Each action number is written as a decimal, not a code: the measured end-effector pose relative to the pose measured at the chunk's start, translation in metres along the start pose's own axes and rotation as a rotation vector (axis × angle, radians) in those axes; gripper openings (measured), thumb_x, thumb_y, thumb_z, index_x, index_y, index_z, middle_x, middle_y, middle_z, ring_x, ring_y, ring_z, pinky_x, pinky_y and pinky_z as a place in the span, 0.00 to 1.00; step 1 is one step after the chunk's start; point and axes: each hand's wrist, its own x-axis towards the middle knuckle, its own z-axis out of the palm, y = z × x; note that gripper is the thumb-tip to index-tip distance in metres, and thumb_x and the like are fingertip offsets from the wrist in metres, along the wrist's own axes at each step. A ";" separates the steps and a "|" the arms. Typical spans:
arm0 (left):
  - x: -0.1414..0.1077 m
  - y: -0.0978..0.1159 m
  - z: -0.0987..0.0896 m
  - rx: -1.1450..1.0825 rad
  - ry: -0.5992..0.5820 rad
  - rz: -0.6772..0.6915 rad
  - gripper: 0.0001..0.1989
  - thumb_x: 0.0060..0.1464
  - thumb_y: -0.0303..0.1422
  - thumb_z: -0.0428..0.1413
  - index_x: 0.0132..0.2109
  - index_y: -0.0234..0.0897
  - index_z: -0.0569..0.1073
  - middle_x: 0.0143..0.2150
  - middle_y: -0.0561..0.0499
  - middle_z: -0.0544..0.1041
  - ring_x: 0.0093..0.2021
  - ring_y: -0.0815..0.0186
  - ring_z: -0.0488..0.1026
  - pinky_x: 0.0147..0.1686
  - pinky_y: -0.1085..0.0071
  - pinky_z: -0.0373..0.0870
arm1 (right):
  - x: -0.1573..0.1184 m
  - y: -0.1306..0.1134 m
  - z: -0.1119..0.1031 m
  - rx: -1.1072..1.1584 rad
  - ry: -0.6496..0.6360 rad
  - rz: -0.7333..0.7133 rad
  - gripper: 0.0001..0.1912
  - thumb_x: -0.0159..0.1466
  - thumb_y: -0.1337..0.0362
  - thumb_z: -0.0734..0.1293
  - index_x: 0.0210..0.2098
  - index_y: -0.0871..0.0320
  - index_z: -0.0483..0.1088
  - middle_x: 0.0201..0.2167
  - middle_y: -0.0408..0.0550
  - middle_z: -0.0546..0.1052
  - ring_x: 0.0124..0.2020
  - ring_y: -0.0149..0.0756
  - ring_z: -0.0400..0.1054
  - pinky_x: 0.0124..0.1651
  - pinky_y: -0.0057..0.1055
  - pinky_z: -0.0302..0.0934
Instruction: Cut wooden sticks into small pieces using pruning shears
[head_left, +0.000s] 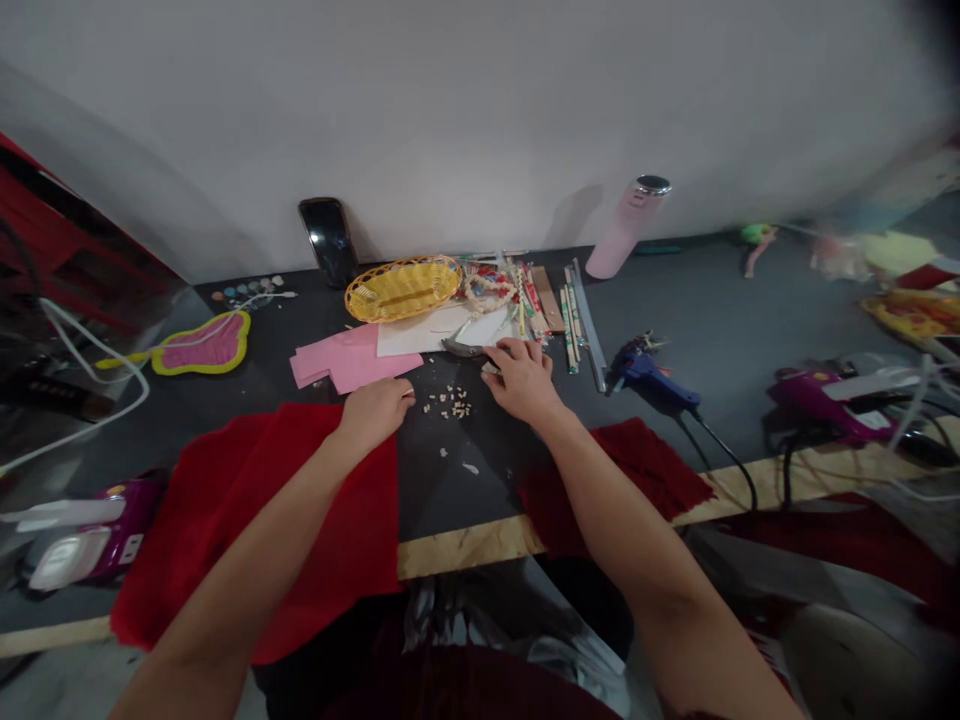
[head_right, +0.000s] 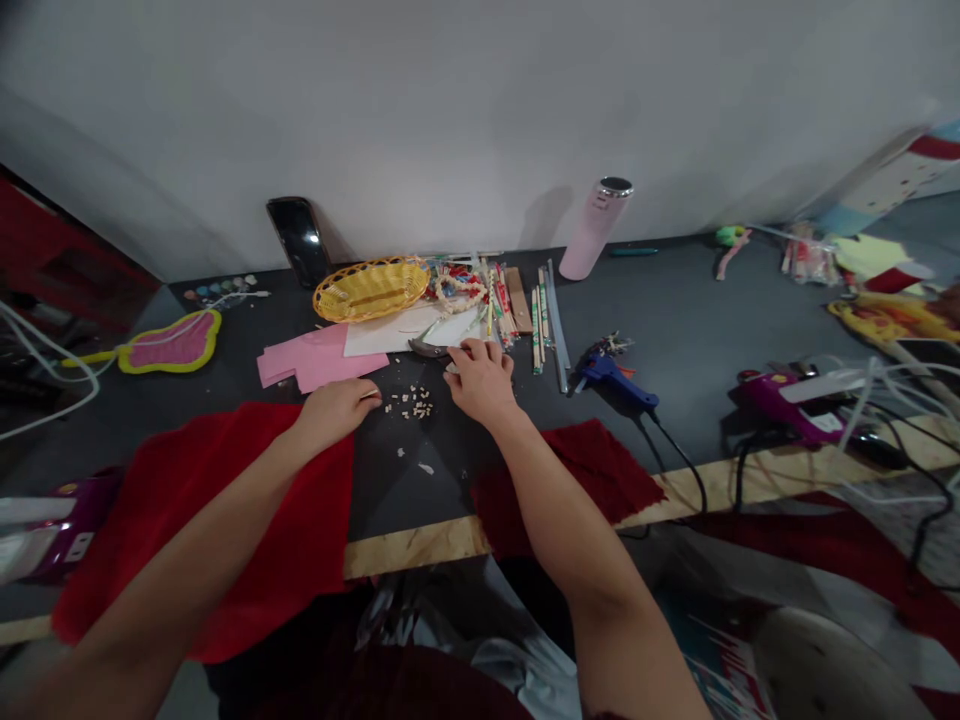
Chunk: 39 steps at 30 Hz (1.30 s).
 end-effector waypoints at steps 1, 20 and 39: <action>0.003 0.003 -0.001 -0.034 -0.016 0.023 0.11 0.59 0.37 0.48 0.42 0.43 0.75 0.42 0.49 0.78 0.43 0.60 0.74 0.40 0.67 0.66 | 0.000 0.000 0.000 0.002 -0.001 0.001 0.21 0.63 0.56 0.60 0.55 0.49 0.64 0.56 0.50 0.64 0.54 0.49 0.52 0.49 0.45 0.54; 0.050 0.024 0.003 0.094 0.031 0.114 0.13 0.62 0.35 0.44 0.44 0.42 0.73 0.44 0.48 0.73 0.43 0.62 0.72 0.35 0.70 0.63 | 0.002 0.004 0.001 -0.017 -0.059 -0.017 0.22 0.63 0.57 0.60 0.56 0.49 0.63 0.57 0.52 0.63 0.55 0.50 0.52 0.49 0.46 0.54; 0.023 0.035 0.000 -0.023 0.018 0.152 0.10 0.58 0.34 0.49 0.43 0.43 0.75 0.43 0.50 0.76 0.44 0.61 0.72 0.39 0.69 0.64 | 0.001 0.003 -0.001 -0.002 -0.091 -0.017 0.24 0.62 0.57 0.62 0.58 0.49 0.62 0.57 0.51 0.63 0.54 0.50 0.54 0.49 0.47 0.57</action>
